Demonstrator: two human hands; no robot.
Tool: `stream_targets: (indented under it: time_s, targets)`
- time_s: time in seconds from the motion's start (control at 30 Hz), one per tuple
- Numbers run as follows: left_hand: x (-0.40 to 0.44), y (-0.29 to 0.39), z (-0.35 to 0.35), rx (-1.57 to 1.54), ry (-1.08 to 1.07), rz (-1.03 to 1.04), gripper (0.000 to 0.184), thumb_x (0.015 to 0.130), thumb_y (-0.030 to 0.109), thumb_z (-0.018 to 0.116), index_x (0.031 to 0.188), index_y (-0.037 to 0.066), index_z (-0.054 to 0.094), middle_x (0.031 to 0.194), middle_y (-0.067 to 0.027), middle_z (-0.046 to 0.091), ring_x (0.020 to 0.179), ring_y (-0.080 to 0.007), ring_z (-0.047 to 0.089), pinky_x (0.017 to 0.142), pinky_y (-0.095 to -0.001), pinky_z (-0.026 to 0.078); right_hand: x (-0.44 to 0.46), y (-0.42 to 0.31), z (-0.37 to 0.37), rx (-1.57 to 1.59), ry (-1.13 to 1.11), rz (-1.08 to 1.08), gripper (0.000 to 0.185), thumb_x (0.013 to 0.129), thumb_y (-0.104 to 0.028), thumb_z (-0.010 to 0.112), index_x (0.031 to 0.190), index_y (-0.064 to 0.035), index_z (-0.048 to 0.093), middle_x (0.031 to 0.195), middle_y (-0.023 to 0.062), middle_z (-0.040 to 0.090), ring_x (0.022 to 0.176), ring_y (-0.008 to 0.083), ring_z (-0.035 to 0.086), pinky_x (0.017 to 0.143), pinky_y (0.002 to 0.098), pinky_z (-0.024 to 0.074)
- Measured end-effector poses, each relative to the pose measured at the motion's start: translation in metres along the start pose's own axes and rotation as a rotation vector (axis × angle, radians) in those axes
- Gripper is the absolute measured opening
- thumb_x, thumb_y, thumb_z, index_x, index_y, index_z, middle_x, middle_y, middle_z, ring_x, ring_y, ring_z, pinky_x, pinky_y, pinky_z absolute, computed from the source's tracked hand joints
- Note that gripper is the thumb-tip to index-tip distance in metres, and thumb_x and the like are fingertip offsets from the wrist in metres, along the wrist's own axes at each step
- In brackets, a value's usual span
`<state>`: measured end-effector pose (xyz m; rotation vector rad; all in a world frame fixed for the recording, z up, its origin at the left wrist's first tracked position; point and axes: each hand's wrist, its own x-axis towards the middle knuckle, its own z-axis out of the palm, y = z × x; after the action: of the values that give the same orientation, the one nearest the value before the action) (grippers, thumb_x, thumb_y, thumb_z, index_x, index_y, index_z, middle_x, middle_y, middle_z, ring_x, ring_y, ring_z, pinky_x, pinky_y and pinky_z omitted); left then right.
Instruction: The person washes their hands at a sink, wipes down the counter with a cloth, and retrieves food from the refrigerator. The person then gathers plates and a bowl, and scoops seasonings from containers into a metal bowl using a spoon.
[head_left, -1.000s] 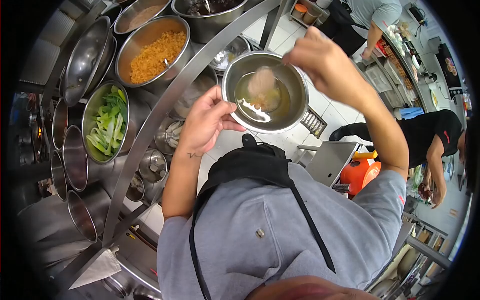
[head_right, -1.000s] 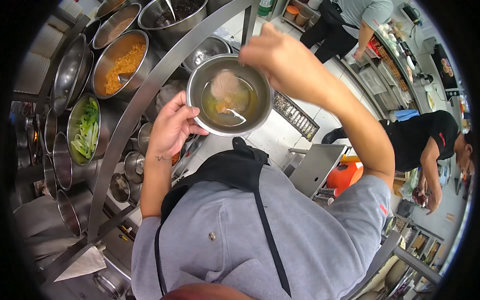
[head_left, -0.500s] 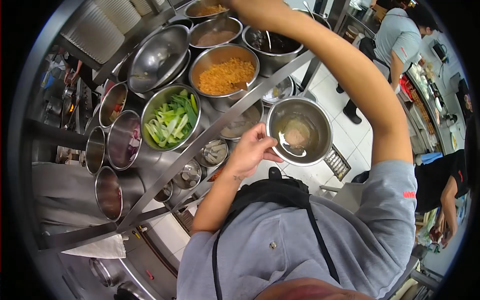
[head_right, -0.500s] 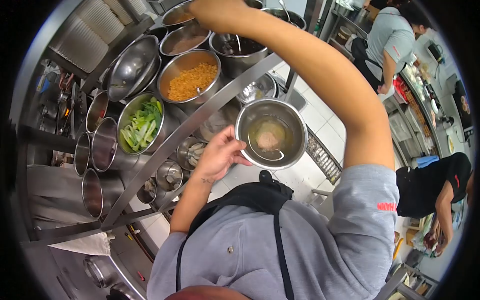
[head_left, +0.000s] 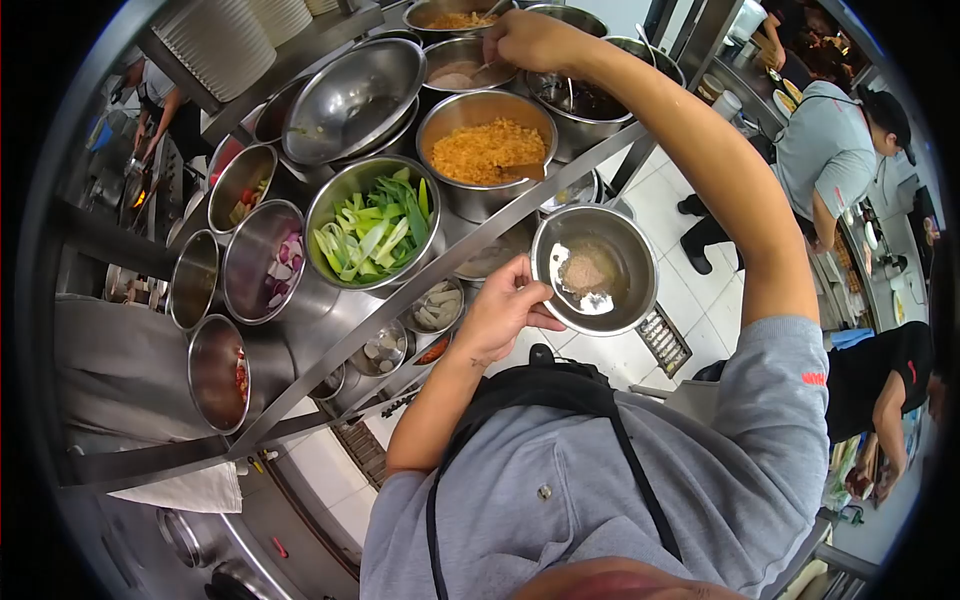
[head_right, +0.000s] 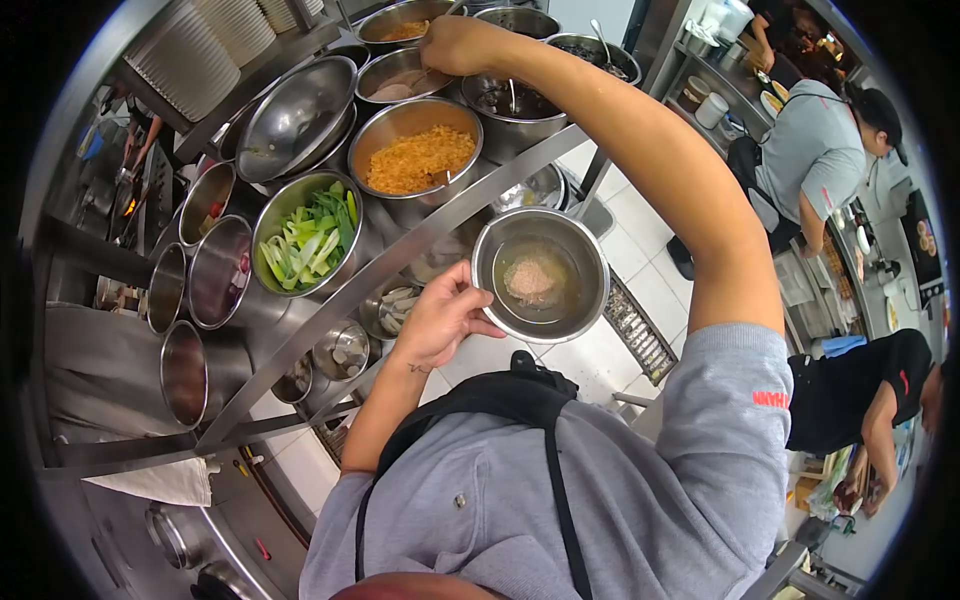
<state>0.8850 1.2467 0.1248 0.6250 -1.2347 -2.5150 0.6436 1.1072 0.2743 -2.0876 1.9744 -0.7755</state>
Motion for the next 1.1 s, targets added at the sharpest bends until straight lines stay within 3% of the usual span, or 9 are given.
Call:
stream_targets:
  time_s: [0.03, 0.1, 0.2, 0.3, 0.6, 0.7, 0.97, 1.03, 1.1]
  targets:
    - [0.001, 0.000, -0.001, 0.002, 0.004, -0.003, 0.008, 0.085, 0.002, 0.051, 0.093, 0.003, 0.049, 0.091, -0.0098, 0.058, 0.071, -0.0189, 0.063, 0.063, -0.0354, 0.058, -0.004, -0.002, -0.005, -0.004, 0.001, 0.002, 0.027, 0.079, -0.022, 0.056, 0.084, 0.0018, 0.067, 0.081, 0.0202, 0.065, 0.074, 0.0326, 0.062, 0.068, 0.0382, 0.0472]
    - [0.002, 0.002, -0.001, 0.006, 0.004, -0.004, 0.009, 0.085, 0.002, 0.051, 0.094, 0.004, 0.049, 0.091, -0.0098, 0.058, 0.070, -0.0189, 0.063, 0.063, -0.0354, 0.058, -0.017, -0.015, -0.021, -0.002, -0.096, 0.084, 0.018, 0.073, -0.008, 0.056, 0.084, -0.0020, 0.068, 0.085, 0.0183, 0.066, 0.077, 0.0307, 0.062, 0.068, 0.0377, 0.0494]
    - [0.001, 0.004, 0.000, 0.013, 0.009, -0.009, 0.009, 0.085, 0.002, 0.051, 0.094, 0.004, 0.050, 0.091, -0.0097, 0.058, 0.070, -0.0190, 0.063, 0.063, -0.0356, 0.058, -0.024, -0.020, -0.028, 0.086, -0.048, 0.201, 0.019, 0.072, -0.007, 0.052, 0.079, -0.0008, 0.069, 0.084, 0.0166, 0.067, 0.075, 0.0260, 0.062, 0.066, 0.0351, 0.0482]
    - [0.001, 0.003, 0.000, 0.011, 0.005, -0.009, 0.009, 0.085, 0.003, 0.051, 0.094, 0.004, 0.050, 0.090, -0.0095, 0.059, 0.070, -0.0191, 0.063, 0.063, -0.0357, 0.058, -0.026, -0.008, -0.023, 0.264, 0.076, 0.256, 0.021, 0.074, -0.008, 0.050, 0.081, -0.0017, 0.069, 0.082, 0.0154, 0.066, 0.076, 0.0239, 0.062, 0.067, 0.0338, 0.0481]
    - [0.000, 0.007, 0.003, 0.001, 0.011, -0.015, 0.008, 0.085, 0.003, 0.051, 0.093, 0.004, 0.049, 0.091, -0.0108, 0.060, 0.071, -0.0195, 0.064, 0.063, -0.0357, 0.057, -0.043, -0.027, -0.039, 0.104, 0.116, 0.247, 0.023, 0.074, -0.004, 0.048, 0.083, -0.0016, 0.069, 0.083, 0.0150, 0.066, 0.080, 0.0241, 0.062, 0.073, 0.0332, 0.0474]
    - [0.001, 0.007, 0.003, -0.007, 0.004, -0.012, 0.008, 0.085, 0.003, 0.051, 0.093, 0.004, 0.049, 0.091, -0.0113, 0.060, 0.071, -0.0192, 0.064, 0.062, -0.0352, 0.058, -0.053, -0.031, -0.052, 0.202, 0.117, 0.205, 0.022, 0.075, -0.004, 0.049, 0.083, -0.0010, 0.068, 0.083, 0.0143, 0.067, 0.081, 0.0235, 0.061, 0.074, 0.0329, 0.0469]
    - [0.011, 0.014, 0.011, 0.027, -0.054, 0.000, 0.009, 0.086, 0.003, 0.051, 0.095, 0.003, 0.049, 0.088, -0.0095, 0.059, 0.077, -0.0180, 0.062, 0.062, -0.0351, 0.059, -0.135, -0.069, -0.110, 0.122, 0.013, 0.381, 0.018, 0.081, -0.009, 0.054, 0.091, -0.0026, 0.067, 0.083, 0.0108, 0.066, 0.079, 0.0195, 0.059, 0.077, 0.0322, 0.0444]
    - [0.014, 0.017, 0.016, 0.028, -0.070, -0.033, 0.010, 0.086, 0.003, 0.050, 0.096, 0.003, 0.049, 0.089, -0.0100, 0.060, 0.076, -0.0180, 0.063, 0.062, -0.0347, 0.058, -0.157, -0.057, -0.108, 0.024, 0.135, 0.327, 0.017, 0.081, -0.009, 0.054, 0.090, -0.0027, 0.067, 0.083, 0.0099, 0.065, 0.078, 0.0181, 0.059, 0.076, 0.0325, 0.0443]
    - [0.019, 0.017, 0.020, 0.038, -0.104, -0.019, 0.010, 0.086, 0.002, 0.049, 0.096, 0.002, 0.049, 0.089, -0.0104, 0.061, 0.076, -0.0183, 0.063, 0.062, -0.0343, 0.058, -0.185, -0.057, -0.114, -0.021, 0.103, 0.412, 0.017, 0.081, -0.009, 0.054, 0.089, -0.0028, 0.067, 0.084, 0.0096, 0.065, 0.078, 0.0180, 0.059, 0.076, 0.0324, 0.0443]
